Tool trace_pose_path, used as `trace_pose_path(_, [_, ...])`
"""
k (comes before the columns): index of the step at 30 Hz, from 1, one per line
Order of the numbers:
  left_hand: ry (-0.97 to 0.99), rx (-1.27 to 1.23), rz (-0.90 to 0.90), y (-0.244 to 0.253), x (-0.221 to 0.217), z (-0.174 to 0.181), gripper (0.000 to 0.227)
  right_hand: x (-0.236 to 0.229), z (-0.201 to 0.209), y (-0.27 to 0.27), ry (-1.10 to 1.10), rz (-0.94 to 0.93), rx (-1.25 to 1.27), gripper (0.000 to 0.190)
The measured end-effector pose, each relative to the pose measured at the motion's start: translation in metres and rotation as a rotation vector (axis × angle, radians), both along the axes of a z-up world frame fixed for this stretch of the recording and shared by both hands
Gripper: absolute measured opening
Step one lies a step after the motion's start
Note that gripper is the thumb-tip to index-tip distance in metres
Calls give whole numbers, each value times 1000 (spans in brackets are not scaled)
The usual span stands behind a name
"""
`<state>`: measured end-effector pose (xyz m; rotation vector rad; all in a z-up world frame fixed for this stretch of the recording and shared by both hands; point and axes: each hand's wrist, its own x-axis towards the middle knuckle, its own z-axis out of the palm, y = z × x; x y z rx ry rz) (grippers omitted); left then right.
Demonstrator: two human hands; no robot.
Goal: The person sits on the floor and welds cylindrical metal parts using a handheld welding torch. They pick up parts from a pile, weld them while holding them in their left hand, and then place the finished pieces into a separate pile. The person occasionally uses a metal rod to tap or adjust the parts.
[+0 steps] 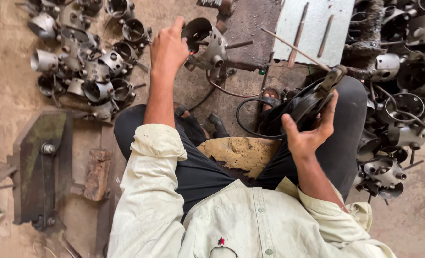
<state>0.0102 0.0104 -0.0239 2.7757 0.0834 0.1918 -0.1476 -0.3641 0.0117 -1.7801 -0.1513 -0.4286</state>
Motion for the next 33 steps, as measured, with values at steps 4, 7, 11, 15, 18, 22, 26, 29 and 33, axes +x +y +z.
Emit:
trace_pose_path(4, [61, -158, 28, 2, 4, -1, 41, 2, 17, 19, -34, 78, -55, 98])
trace_pose_path(7, [159, -207, 81, -1, 6, 5, 32, 2, 31, 28, -131, 119, -194, 94])
trace_pose_path(11, [244, -152, 75, 1, 2, 17, 44, 0, 36, 34, -160, 83, -398, 97])
trace_pose_path(15, [281, -205, 13, 6, -2, 29, 64, -3, 26, 38, -94, 155, -269, 98])
trace_pose_path(18, [435, -194, 10, 10, -3, 35, 90, -3, 15, 39, -64, 174, -254, 100])
trace_pose_path(22, [561, -202, 28, 12, -3, 38, 109, 0, 6, 39, -151, 258, -292, 100])
trace_pose_path(26, [578, -248, 61, 10, -3, 38, 109, 2, 7, 40, -100, 295, -334, 99])
trace_pose_path(29, [583, -252, 28, 12, -2, 34, 121, 1, 9, 42, -120, 284, -345, 100])
trace_pose_path(33, [509, -290, -33, 17, -3, 25, 131, 0, 9, 42, -155, 272, -354, 99])
